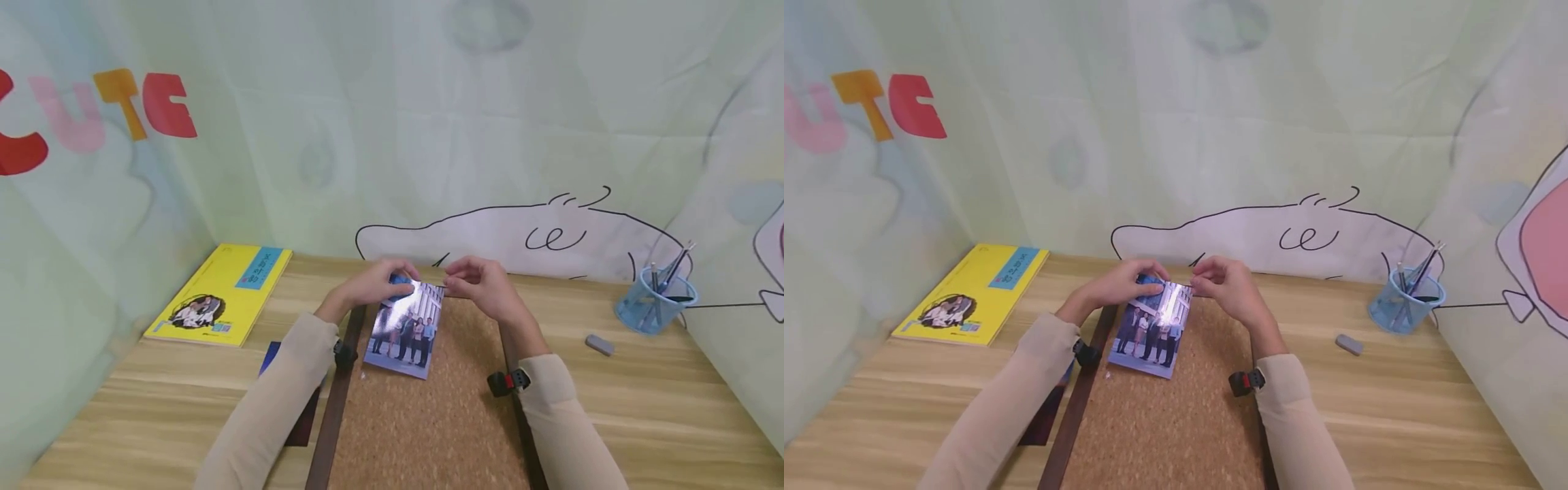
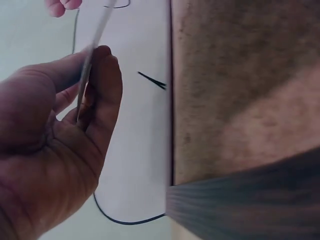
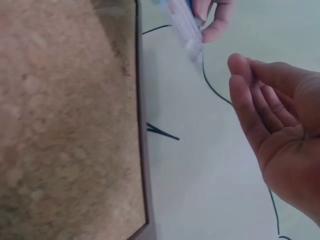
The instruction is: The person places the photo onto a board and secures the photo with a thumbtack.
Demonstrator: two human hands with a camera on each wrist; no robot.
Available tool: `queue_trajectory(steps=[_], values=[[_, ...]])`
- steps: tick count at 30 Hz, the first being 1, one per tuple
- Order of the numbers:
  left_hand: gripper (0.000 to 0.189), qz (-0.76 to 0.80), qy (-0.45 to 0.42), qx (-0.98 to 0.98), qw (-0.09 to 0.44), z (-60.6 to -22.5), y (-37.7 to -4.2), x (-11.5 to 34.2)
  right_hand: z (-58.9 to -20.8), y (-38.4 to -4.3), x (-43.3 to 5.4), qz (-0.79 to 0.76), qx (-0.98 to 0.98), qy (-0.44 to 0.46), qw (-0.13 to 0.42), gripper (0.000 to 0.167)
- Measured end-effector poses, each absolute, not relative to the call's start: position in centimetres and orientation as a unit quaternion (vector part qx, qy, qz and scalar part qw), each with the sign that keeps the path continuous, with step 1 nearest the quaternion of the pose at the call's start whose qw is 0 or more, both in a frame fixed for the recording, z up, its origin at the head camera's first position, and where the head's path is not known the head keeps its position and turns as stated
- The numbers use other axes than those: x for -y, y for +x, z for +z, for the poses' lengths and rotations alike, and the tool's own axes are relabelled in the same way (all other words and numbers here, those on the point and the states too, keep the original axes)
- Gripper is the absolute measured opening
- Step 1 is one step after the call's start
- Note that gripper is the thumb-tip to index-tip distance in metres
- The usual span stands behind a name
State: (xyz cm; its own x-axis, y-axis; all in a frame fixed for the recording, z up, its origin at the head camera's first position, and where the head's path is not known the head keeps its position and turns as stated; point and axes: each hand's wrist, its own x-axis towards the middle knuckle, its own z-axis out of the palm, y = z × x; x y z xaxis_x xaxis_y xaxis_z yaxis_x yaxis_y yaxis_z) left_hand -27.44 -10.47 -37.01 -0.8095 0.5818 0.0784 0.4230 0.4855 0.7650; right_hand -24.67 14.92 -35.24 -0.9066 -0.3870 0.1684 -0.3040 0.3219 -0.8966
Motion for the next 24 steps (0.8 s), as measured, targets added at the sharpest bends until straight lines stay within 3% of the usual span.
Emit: queue_trajectory(steps=[13,24], values=[[0.016,0.386,0.258,-0.881,0.094,-39.0,-27.4,9.4,-37.4,-24.1,-15.8,-0.512,-0.825,-0.226,0.077,0.025],[0.019,0.345,0.173,-0.916,0.105,-38.5,-27.9,8.1,-36.6,-22.5,-17.0,-0.427,-0.845,-0.293,0.131,0.015]])
